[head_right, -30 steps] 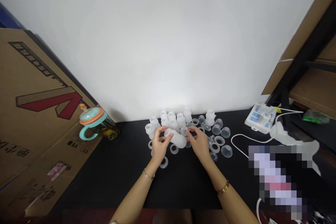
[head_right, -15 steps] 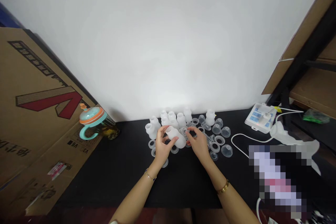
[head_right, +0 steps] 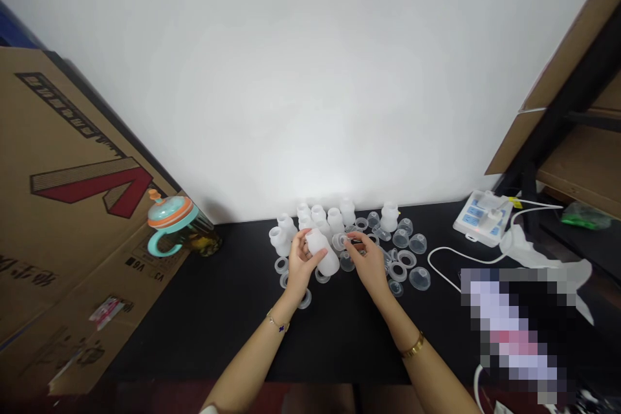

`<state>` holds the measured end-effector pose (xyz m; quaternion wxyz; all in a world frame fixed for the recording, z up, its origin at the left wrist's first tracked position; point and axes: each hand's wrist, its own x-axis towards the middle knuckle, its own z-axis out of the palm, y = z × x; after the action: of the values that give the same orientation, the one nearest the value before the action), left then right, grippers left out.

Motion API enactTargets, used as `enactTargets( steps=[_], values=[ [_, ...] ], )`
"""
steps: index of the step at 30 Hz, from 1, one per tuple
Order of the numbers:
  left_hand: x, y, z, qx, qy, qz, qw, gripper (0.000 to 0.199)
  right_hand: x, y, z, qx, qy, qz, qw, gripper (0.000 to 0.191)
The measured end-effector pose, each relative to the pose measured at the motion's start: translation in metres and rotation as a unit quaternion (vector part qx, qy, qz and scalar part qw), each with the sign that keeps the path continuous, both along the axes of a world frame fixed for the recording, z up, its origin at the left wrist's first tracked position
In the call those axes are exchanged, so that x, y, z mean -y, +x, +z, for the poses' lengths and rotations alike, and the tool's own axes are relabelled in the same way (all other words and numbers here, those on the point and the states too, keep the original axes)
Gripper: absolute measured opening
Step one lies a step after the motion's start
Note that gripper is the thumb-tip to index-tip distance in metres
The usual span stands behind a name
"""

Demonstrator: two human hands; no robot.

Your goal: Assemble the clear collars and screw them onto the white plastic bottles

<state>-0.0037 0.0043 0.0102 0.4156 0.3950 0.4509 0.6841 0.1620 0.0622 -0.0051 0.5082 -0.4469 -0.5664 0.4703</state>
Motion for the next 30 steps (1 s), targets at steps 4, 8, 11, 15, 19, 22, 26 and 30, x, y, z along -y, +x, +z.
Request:
enactTargets(
  steps=[4,8,11,15,19,22,26,30],
  values=[
    [-0.001,-0.002,0.001,0.031,-0.006,-0.007,0.999,0.064,-0.001,0.001,0.003,-0.113,-0.053,0.0,0.992,0.041],
    [-0.003,-0.004,-0.003,0.054,-0.006,-0.012,0.998,0.064,-0.003,0.004,0.009,-0.222,-0.156,0.033,0.962,0.036],
    [-0.004,-0.004,-0.004,0.078,-0.012,-0.016,0.997,0.064,-0.003,0.005,0.015,-0.276,-0.221,0.075,0.933,0.028],
    [-0.004,-0.003,-0.001,0.09,-0.024,-0.022,0.995,0.058,-0.003,0.007,0.019,-0.31,-0.265,0.102,0.907,0.02],
    [-0.004,-0.003,0.001,0.09,-0.029,-0.023,0.995,0.055,-0.004,0.009,0.018,-0.328,-0.283,0.117,0.894,0.016],
    [-0.004,-0.004,-0.001,0.086,-0.031,-0.031,0.995,0.056,-0.005,0.01,0.015,-0.332,-0.296,0.121,0.887,0.015],
    [-0.005,-0.005,-0.004,0.079,-0.031,-0.04,0.996,0.056,-0.006,0.01,0.013,-0.334,-0.304,0.122,0.884,0.014],
    [-0.005,-0.004,-0.003,0.071,-0.03,-0.042,0.996,0.055,-0.007,0.01,0.012,-0.312,-0.288,0.125,0.897,0.014]
  ],
)
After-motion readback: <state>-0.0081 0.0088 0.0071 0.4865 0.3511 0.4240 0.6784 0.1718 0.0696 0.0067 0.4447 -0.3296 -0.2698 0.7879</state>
